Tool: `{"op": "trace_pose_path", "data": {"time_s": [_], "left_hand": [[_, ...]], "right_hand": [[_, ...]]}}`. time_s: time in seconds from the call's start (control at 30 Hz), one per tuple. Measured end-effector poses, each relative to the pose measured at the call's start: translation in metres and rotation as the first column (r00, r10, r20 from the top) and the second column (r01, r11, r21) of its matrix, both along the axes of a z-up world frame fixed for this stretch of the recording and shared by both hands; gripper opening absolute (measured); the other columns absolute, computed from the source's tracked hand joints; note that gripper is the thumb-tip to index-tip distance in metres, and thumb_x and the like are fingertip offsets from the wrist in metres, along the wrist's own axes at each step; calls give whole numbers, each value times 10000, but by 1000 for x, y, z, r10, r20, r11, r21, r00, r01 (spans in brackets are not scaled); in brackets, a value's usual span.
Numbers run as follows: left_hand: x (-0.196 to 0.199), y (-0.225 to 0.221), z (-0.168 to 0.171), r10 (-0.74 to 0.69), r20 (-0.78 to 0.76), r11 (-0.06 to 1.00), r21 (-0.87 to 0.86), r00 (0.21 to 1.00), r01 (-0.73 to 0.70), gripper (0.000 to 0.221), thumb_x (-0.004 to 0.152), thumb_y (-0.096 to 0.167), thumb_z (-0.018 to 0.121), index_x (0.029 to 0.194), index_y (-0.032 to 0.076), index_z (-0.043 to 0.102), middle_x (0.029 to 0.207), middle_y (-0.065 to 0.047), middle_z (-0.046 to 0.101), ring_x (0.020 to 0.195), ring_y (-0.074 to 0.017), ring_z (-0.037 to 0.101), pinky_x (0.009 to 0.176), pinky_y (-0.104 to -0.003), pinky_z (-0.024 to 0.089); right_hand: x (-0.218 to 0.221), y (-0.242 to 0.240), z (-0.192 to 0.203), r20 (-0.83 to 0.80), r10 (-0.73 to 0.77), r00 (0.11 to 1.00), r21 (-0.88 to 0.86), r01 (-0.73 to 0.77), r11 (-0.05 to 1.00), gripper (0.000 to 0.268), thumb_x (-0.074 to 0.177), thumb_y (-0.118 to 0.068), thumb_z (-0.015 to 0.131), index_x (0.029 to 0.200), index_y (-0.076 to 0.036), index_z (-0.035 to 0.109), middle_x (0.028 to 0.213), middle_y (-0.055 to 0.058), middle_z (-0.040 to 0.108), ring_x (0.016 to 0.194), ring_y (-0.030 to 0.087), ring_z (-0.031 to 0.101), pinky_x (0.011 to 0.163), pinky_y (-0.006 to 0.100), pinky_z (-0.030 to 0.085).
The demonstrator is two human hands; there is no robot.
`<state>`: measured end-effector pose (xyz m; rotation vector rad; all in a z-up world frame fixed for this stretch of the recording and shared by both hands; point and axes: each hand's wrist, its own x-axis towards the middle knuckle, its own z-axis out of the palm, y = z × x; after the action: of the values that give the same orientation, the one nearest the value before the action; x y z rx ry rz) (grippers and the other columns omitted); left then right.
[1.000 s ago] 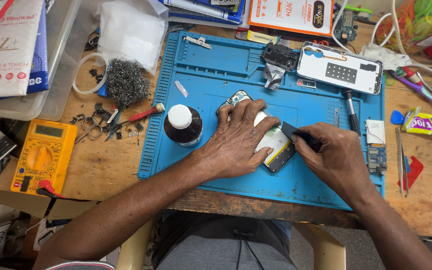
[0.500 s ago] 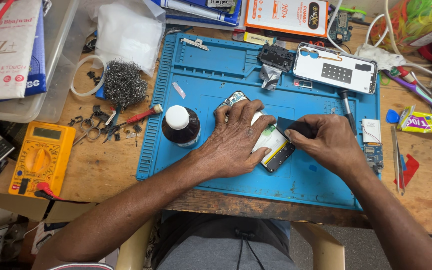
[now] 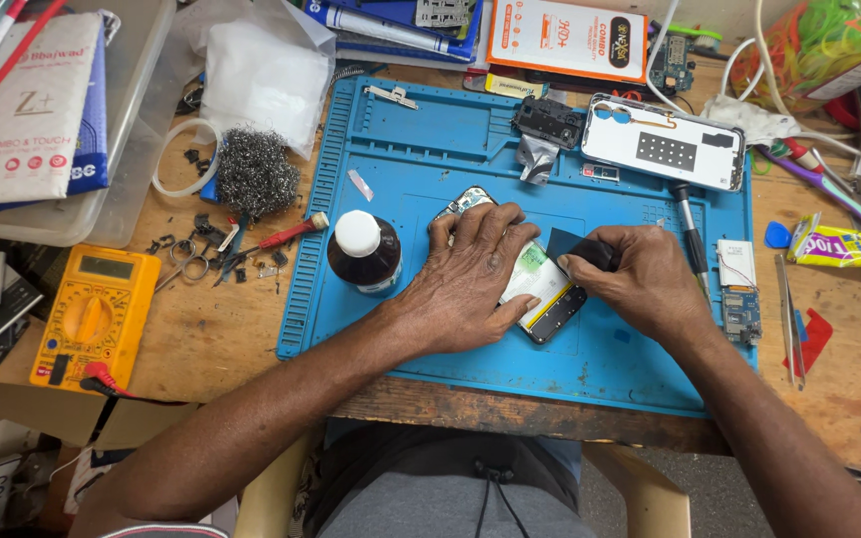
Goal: The person disassembles a mobile phone on a repair mat by hand and using a plastic pry tool and a scraper, applying liquid from a bottle to the device and removing the battery and internal components.
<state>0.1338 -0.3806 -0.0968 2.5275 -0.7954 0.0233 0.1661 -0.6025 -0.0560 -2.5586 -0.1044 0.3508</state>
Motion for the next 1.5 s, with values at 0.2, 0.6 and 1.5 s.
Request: {"op": "trace_pose_path", "data": {"time_s": [0.2, 0.6, 1.5], "left_hand": [[1, 0, -3, -7, 6, 1000, 5, 1000, 7, 815, 850, 397, 706, 1472, 8, 351, 1409, -218, 343, 1411, -371, 236, 1089, -635, 191], [-24, 1, 34, -5, 174, 998, -64, 985, 16, 813, 858, 392, 758, 1490, 40, 386, 1475, -204, 364, 1428, -353, 295, 1141, -581, 268], [-50, 51, 73, 136, 89, 864, -499, 987, -74, 616, 783, 188, 850, 1271, 39, 504, 1089, -146, 708, 978, -250, 764, 811, -341, 674]], "right_hand": [[1, 2, -9, 64, 22, 998, -34, -20, 999, 237, 864, -297, 772, 871, -61, 794, 580, 89, 706, 463, 123, 610, 422, 337, 459], [5, -2, -3, -25, 37, 999, 41, -36, 999, 289, 850, -326, 778, 974, -65, 788, 671, 69, 734, 556, 111, 647, 512, 316, 510], [-47, 63, 143, 503, 542, 673, -176, -534, 827, 276, 895, -310, 782, 1040, -81, 729, 805, 63, 714, 601, 167, 686, 503, 332, 533]]}}
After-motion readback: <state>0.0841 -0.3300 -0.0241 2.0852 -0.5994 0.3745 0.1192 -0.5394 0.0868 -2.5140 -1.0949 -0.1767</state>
